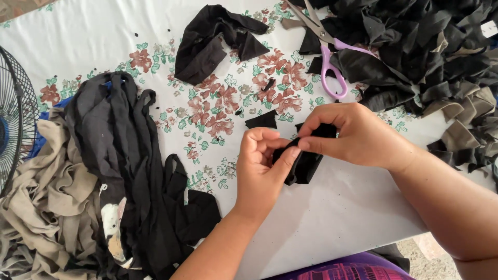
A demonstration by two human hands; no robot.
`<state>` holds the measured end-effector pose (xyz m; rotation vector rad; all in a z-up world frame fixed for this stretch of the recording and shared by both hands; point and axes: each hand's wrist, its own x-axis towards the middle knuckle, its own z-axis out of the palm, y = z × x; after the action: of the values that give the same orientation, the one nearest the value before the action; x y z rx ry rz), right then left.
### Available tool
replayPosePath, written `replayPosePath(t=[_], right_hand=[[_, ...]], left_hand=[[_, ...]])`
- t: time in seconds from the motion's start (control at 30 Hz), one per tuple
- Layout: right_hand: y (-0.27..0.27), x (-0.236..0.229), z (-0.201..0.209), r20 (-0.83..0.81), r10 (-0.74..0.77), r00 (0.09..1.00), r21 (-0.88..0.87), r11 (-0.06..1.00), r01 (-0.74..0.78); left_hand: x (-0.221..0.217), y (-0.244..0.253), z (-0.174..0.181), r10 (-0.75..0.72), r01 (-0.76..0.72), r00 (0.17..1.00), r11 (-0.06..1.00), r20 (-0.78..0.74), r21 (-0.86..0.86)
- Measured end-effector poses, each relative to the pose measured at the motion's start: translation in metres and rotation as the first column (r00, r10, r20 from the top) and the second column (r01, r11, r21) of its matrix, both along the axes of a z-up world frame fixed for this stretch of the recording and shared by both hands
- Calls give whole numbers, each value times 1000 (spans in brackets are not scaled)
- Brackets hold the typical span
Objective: The person is cutting pieces of black fabric into long strips and organizing them on a table.
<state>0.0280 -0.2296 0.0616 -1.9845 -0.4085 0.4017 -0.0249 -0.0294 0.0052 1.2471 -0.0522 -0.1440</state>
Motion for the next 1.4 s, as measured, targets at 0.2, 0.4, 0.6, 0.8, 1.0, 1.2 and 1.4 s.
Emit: replayPosePath(t=[0.2, 0.4, 0.6, 0.8, 1.0, 1.2, 1.4], right_hand=[[1, 3, -4, -124, -99, 987, -76, 993, 90], [-2, 5, -19, -313, -88, 946, 46, 993, 108], [-6, 5, -24, -384, -66, 921, 156, 978, 135], [3, 1, 2, -1, -11, 1000, 73, 997, 11], [1, 0, -7, -9, -95, 995, -62, 994, 94], [2, 3, -10, -106, -135, 985, -37, 991, 132], [6, 4, -7, -232, -201, 952, 165, 956, 242]], left_hand=[[1, 5, 15, 13, -175, 953, 837, 302, 518], [7, 4, 25, -76, -357, 779, 763, 623, 539], [5, 4, 22, 4, -321, 861, 780, 508, 537], [6, 5, 13, 70, -271, 915, 837, 398, 475], [7, 4, 16, 41, -172, 959, 871, 281, 461], [8, 5, 16, 34, -138, 968, 899, 247, 415], [4, 4, 15, 84, -136, 984, 924, 157, 358]])
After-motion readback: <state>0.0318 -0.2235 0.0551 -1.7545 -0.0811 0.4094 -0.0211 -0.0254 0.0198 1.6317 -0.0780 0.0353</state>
